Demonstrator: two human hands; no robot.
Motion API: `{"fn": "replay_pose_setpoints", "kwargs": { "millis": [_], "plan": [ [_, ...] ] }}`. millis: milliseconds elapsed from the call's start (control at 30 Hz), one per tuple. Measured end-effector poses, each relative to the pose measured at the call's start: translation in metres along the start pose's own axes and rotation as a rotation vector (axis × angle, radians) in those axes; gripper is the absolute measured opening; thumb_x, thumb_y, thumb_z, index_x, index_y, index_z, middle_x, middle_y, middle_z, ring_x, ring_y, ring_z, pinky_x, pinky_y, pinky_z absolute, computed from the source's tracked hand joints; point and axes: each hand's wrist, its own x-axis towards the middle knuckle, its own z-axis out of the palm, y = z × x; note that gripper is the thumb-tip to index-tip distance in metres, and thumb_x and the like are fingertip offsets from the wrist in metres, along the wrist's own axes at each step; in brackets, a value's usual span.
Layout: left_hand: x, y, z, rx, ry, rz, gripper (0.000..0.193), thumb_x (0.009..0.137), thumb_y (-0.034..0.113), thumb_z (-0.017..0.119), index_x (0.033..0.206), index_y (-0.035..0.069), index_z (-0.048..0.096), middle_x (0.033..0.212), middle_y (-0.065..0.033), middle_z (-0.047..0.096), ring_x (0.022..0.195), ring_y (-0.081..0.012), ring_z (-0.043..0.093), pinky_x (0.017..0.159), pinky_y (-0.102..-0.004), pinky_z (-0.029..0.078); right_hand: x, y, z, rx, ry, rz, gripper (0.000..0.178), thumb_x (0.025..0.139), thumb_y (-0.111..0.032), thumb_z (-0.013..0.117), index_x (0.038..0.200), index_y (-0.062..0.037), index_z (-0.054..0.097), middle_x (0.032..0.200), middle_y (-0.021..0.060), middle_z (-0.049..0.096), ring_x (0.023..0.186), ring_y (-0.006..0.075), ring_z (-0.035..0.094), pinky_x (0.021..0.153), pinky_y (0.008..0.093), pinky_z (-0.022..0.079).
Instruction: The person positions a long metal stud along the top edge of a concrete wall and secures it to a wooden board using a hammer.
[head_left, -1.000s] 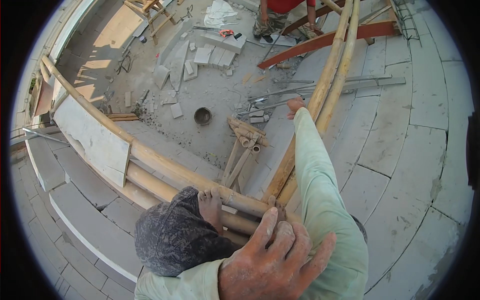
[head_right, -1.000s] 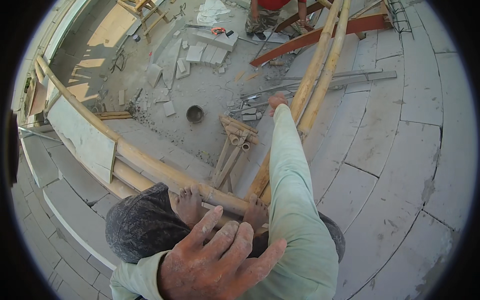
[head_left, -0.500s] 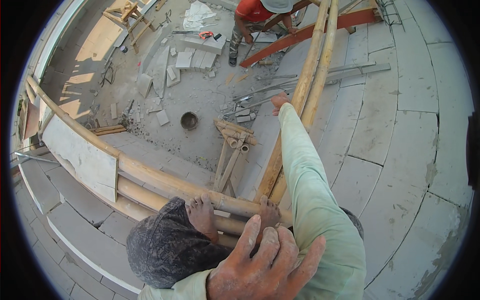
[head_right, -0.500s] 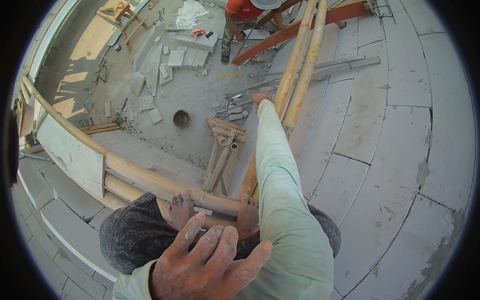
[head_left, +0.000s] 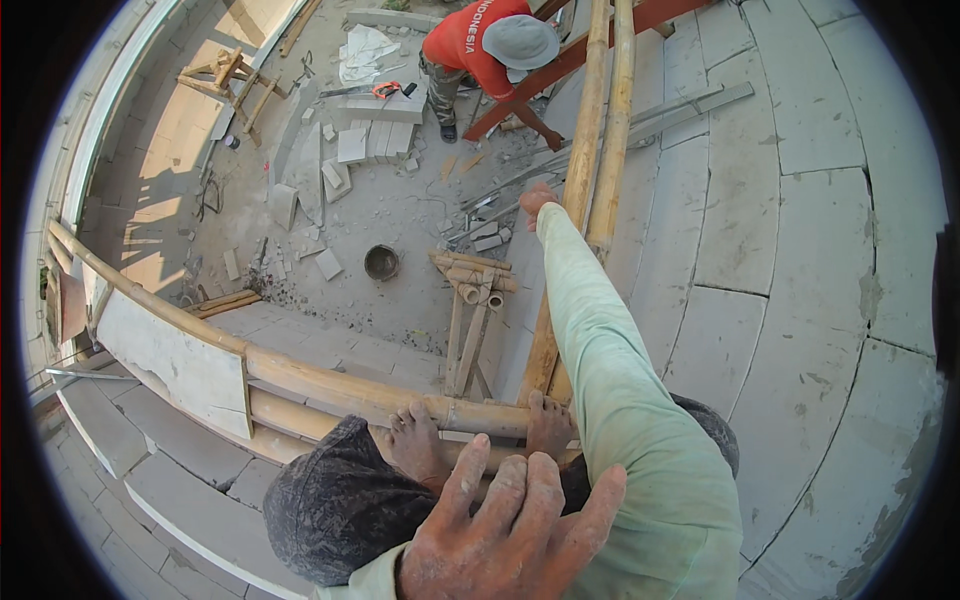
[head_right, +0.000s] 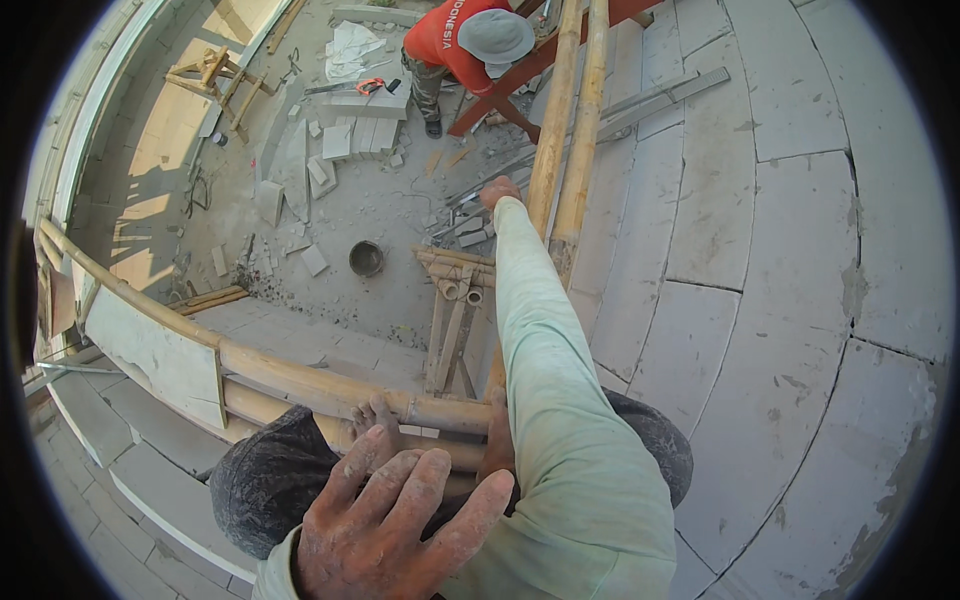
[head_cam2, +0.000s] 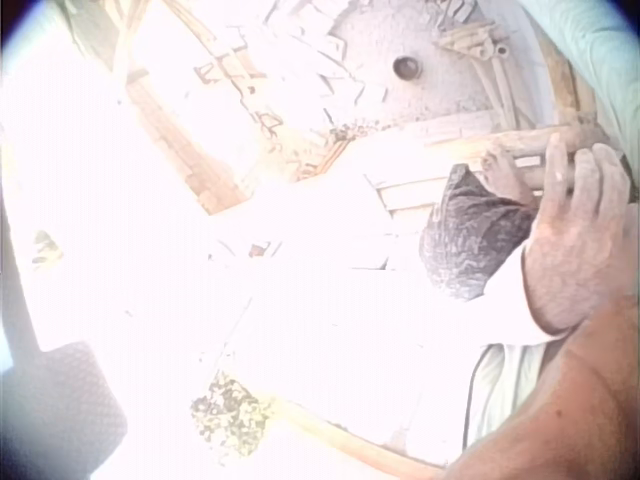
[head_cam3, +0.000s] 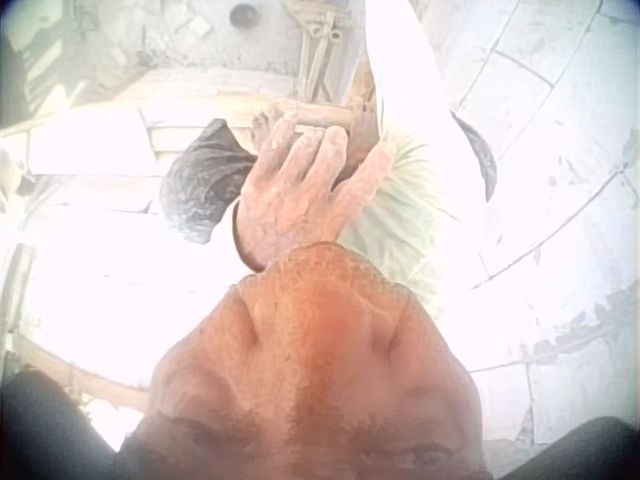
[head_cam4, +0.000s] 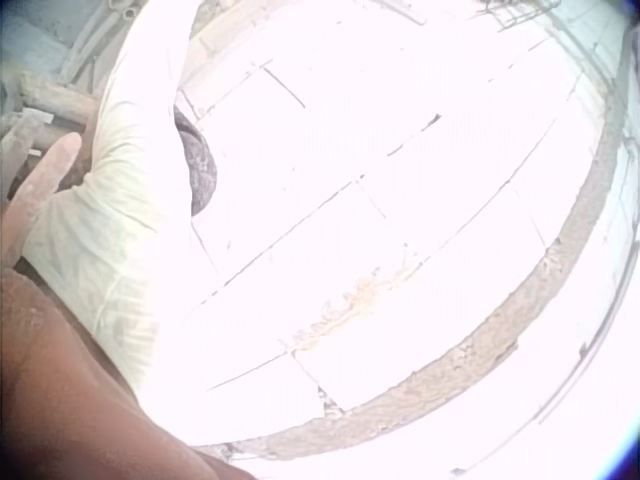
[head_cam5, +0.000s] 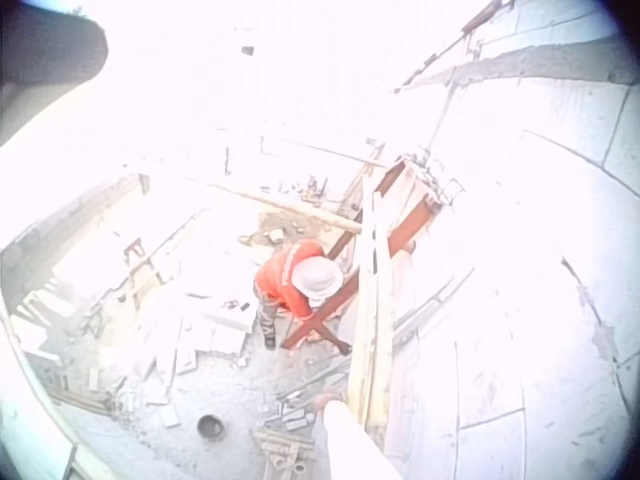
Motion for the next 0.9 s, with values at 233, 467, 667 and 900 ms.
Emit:
{"fn": "replay_pose_setpoints", "kwargs": {
  "millis": [233,467,667,900],
  "plan": [
    [-0.006,-0.002,0.015,0.182,0.113,0.062,0.039,0.075,0.022,0.053,0.111,0.007,0.057,0.086,-0.0138,0.051,0.082,-0.0255,0.053,0.088,-0.0450,0.045,-0.006,0.010,-0.004,0.109,-0.033,-0.002,0.038,0.081,-0.020,0.050,0.118,-0.0081,0.048,0.100,0.0160,0.059,0.056,0.0255,0.062,0.044,0.0349,0.049],
    [-0.009,-0.003,0.014,0.138,0.205,0.068,0.035,0.072,0.018,0.056,0.105,0.009,0.058,0.082,-0.0106,0.052,0.082,-0.0237,0.053,0.088,-0.0442,0.046,0.001,0.022,0.001,0.096,-0.041,-0.011,0.041,0.081,-0.024,0.051,0.120,-0.0107,0.044,0.099,0.0162,0.058,0.058,0.0259,0.061,0.044,0.0339,0.051],
    [-0.009,-0.006,0.029,0.207,0.366,0.108,0.031,0.070,0.016,0.057,0.100,0.010,0.058,0.078,-0.0080,0.051,0.080,-0.0220,0.053,0.086,-0.0431,0.046,0.013,0.023,0.000,0.135,0.017,-0.033,0.047,0.084,-0.028,0.051,0.124,-0.0067,0.038,0.104,0.0178,0.055,0.063,0.0277,0.063,0.046,0.0361,0.054],
    [-0.004,0.000,0.017,0.162,0.281,0.046,0.031,0.067,0.016,0.059,0.098,0.011,0.058,0.074,-0.0061,0.048,0.075,-0.0204,0.051,0.084,-0.0384,0.048,-0.003,-0.015,0.001,0.676,-0.141,-0.057,0.071,0.090,-0.045,0.046,0.139,-0.0006,0.020,0.126,0.0308,0.041,0.098,0.0397,0.057,0.069,0.0430,0.056]
  ]
}}
